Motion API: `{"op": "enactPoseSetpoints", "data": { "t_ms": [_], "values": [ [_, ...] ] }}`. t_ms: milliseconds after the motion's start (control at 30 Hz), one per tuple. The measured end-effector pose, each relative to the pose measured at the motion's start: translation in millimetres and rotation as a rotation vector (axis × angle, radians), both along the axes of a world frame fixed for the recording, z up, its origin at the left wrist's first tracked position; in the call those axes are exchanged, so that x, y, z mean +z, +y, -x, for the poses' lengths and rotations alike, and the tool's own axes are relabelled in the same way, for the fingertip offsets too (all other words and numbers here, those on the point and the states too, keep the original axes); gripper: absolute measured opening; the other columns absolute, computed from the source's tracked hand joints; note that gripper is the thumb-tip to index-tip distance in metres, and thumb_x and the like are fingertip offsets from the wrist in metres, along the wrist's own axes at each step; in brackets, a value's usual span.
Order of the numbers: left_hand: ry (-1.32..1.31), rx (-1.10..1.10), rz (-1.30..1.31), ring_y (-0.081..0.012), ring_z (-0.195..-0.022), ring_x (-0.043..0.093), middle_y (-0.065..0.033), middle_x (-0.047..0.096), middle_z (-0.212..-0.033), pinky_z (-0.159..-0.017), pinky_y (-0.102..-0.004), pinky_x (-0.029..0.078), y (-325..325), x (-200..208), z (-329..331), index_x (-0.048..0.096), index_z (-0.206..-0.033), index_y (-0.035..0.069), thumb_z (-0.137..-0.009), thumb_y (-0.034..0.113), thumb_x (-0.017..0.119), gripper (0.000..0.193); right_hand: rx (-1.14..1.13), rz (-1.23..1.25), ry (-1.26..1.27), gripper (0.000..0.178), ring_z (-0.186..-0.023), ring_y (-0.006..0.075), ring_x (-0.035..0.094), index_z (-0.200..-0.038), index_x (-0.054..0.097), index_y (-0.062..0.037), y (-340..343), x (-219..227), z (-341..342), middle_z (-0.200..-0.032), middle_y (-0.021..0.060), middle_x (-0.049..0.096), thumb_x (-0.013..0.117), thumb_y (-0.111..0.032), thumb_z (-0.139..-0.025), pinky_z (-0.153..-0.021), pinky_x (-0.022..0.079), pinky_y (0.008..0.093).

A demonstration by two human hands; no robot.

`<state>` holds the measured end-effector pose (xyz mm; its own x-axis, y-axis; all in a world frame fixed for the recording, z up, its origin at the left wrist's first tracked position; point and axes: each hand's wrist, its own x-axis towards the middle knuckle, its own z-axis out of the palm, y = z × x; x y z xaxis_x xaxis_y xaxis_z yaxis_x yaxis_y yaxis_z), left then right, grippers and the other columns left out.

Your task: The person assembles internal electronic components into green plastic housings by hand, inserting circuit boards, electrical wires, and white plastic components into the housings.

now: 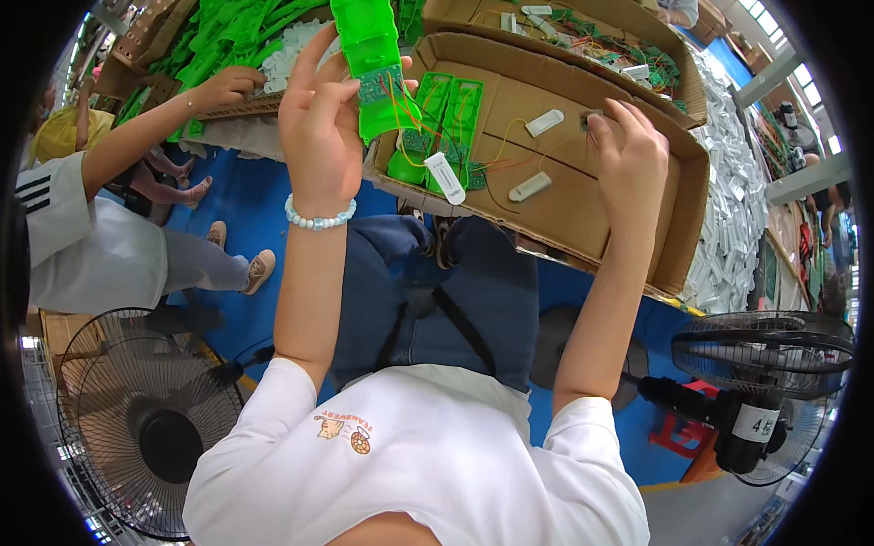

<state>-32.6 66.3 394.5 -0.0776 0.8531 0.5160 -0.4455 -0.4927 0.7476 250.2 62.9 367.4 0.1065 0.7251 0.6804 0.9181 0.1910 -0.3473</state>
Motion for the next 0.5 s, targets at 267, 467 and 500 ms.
{"op": "enactPoseSetpoints", "data": {
  "t_ms": [267, 467, 500],
  "values": [
    [-0.108, -0.119, 0.011, -0.0315, -0.1, 0.065, -0.0249, 0.059, -0.121, -0.084, -0.0419, 0.057, -11.2, 9.4, 0.1, 0.028, -0.143, -0.005, -0.086, -0.004, 0.04, 0.058, 0.469, 0.496, 0.114, 0.066, -0.068, 0.0264, 0.06, -0.123, 0.059, -0.0018, -58.5, 15.0, 108.2, -0.075, 0.0108, 0.06, 0.078, -0.041, -0.074, -0.064, 0.048, 0.0375],
    [-0.089, 0.086, 0.0, -0.0366, -0.107, 0.061, -0.027, 0.053, -0.129, -0.089, -0.0467, 0.054, -28.7, 8.3, -2.2, 0.021, -0.149, 0.002, -0.094, 0.004, 0.047, 0.06, 0.466, 0.119, 0.107, 0.022, -0.073, 0.0319, 0.061, -0.095, 0.06, -0.0004, -49.8, -6.9, 117.8, -0.081, 0.0124, 0.058, 0.071, -0.014, -0.082, -0.065, 0.049, 0.041],
    [-0.09, 0.096, -0.003, -0.0366, -0.107, 0.061, -0.027, 0.053, -0.129, -0.089, -0.0467, 0.054, -28.8, 4.7, 0.7, 0.021, -0.149, 0.002, -0.094, 0.004, 0.047, 0.06, 0.448, 0.088, 0.162, 0.017, -0.073, 0.0321, 0.062, -0.095, 0.061, 0.0007, -50.5, -0.6, 114.6, -0.083, 0.0127, 0.058, 0.07, -0.003, -0.081, -0.063, 0.049, 0.0397]
  ]
}}
